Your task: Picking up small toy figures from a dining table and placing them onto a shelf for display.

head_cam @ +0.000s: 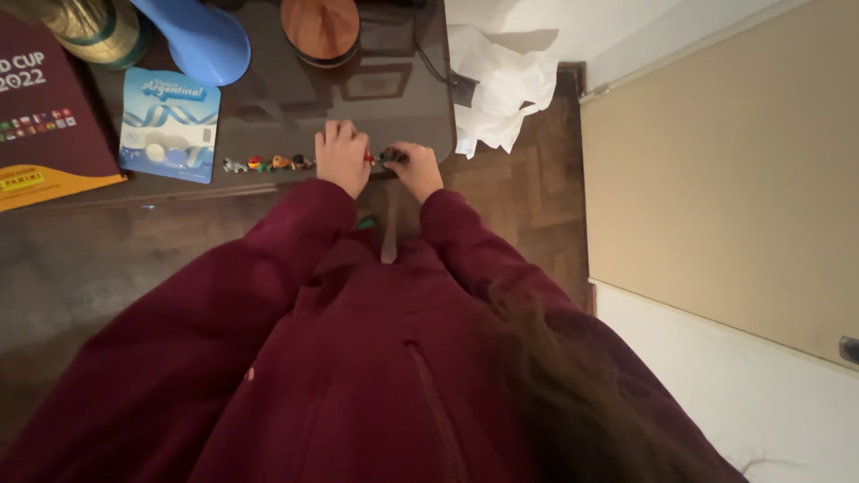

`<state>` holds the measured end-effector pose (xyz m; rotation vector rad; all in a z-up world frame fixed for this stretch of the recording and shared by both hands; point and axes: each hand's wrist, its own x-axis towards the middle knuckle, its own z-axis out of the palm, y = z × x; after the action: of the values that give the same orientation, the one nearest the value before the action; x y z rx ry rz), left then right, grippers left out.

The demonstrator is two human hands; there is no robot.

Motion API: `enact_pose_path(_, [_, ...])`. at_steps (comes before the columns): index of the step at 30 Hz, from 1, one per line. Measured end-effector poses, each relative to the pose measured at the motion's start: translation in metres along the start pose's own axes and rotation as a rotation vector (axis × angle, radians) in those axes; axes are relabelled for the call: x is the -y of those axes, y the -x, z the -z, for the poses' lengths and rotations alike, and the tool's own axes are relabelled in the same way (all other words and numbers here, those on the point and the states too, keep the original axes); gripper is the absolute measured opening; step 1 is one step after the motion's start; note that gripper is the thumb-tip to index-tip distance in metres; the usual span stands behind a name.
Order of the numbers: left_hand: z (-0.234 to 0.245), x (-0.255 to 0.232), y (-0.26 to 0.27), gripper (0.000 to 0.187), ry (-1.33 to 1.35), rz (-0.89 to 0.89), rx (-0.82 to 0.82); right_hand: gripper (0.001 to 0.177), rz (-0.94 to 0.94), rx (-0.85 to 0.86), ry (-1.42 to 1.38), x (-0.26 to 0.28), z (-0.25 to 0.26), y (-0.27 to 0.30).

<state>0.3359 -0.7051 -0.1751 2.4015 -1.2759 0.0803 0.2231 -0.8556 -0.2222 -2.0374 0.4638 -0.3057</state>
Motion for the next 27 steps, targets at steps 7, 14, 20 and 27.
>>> enact_pose_path(7, [-0.011,0.006,0.000,0.022,-0.105,-0.051,-0.044,0.031,0.005,0.002,0.035,0.007,-0.002,-0.007])
enact_pose_path(14, [-0.002,0.001,-0.002,0.022,-0.070,-0.046,0.026,0.030,0.018,0.001,0.056,0.012,-0.005,-0.009])
enact_pose_path(20, [-0.004,0.002,0.000,0.024,-0.121,-0.035,0.030,0.029,0.027,0.007,0.082,0.015,-0.007,-0.008])
enact_pose_path(27, [-0.020,0.007,0.004,0.023,-0.182,-0.038,0.019,0.029,0.062,-0.019,0.124,0.018,-0.007,-0.007])
